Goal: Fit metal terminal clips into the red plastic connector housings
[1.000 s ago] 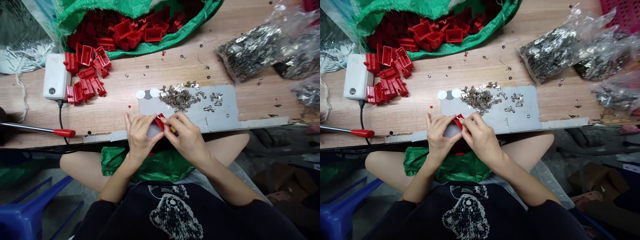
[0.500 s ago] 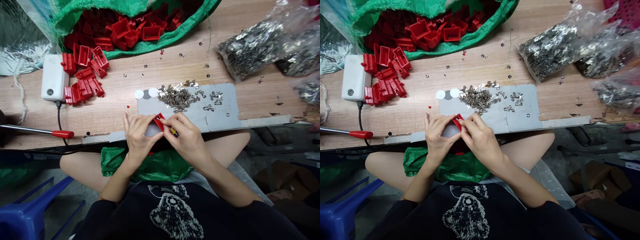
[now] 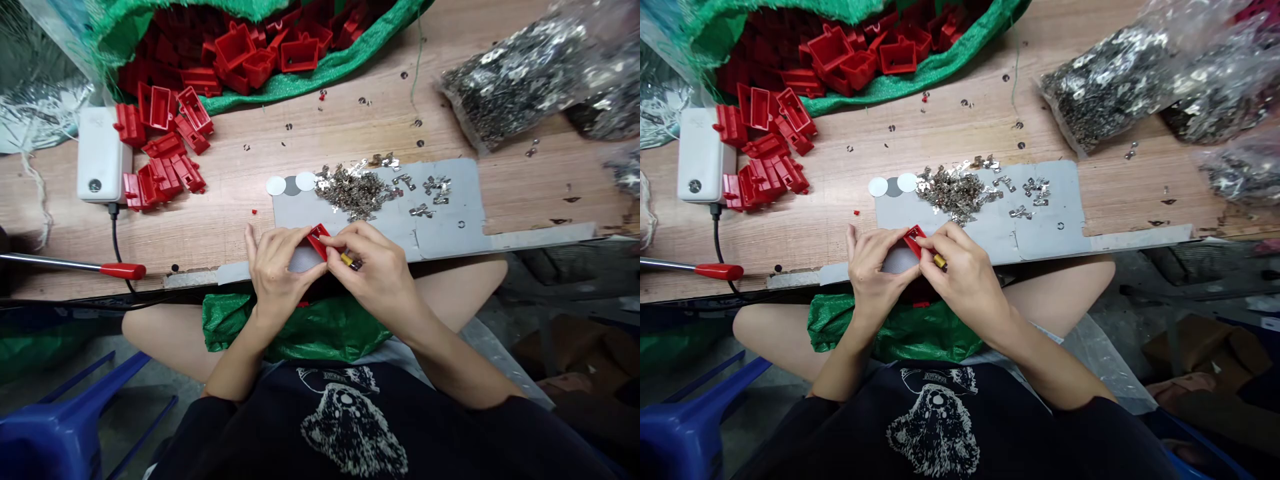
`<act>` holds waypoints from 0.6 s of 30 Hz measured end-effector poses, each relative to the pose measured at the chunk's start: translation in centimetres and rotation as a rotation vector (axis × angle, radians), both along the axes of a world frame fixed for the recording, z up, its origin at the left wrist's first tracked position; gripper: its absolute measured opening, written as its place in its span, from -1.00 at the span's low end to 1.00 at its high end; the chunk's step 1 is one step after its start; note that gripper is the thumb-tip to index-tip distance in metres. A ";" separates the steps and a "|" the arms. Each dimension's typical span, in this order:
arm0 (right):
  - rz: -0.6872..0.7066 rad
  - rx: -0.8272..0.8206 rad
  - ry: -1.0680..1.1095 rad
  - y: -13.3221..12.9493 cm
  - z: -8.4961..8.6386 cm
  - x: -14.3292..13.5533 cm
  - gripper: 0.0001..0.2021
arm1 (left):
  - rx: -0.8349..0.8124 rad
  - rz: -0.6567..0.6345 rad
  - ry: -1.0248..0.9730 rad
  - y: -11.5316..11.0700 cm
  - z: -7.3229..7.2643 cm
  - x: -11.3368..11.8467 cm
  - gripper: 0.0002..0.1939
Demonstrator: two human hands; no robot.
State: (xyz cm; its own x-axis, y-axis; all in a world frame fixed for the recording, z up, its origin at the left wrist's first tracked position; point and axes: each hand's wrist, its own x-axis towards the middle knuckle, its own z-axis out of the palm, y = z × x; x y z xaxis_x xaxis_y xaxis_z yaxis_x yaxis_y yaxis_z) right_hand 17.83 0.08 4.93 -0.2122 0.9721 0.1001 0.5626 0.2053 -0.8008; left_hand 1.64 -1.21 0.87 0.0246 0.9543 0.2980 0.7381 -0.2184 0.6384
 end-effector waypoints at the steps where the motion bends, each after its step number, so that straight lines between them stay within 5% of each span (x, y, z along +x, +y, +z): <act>1: -0.005 -0.015 0.012 0.0 0.0 0.0 -0.84 | 0.001 -0.002 0.002 0.0 0.0 0.0 -0.61; 18: -0.057 -0.002 0.014 -0.3 -0.3 -0.4 -0.81 | 0.005 -0.010 -0.003 0.1 0.2 0.0 -0.64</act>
State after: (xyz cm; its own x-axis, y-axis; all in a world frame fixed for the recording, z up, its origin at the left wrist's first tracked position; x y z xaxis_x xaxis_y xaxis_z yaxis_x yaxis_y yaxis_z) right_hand 17.43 -0.20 4.66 -0.1552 0.9827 0.1007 0.5621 0.1717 -0.8091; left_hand 1.61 -1.11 1.03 0.0337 0.9524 0.3029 0.7342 -0.2292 0.6391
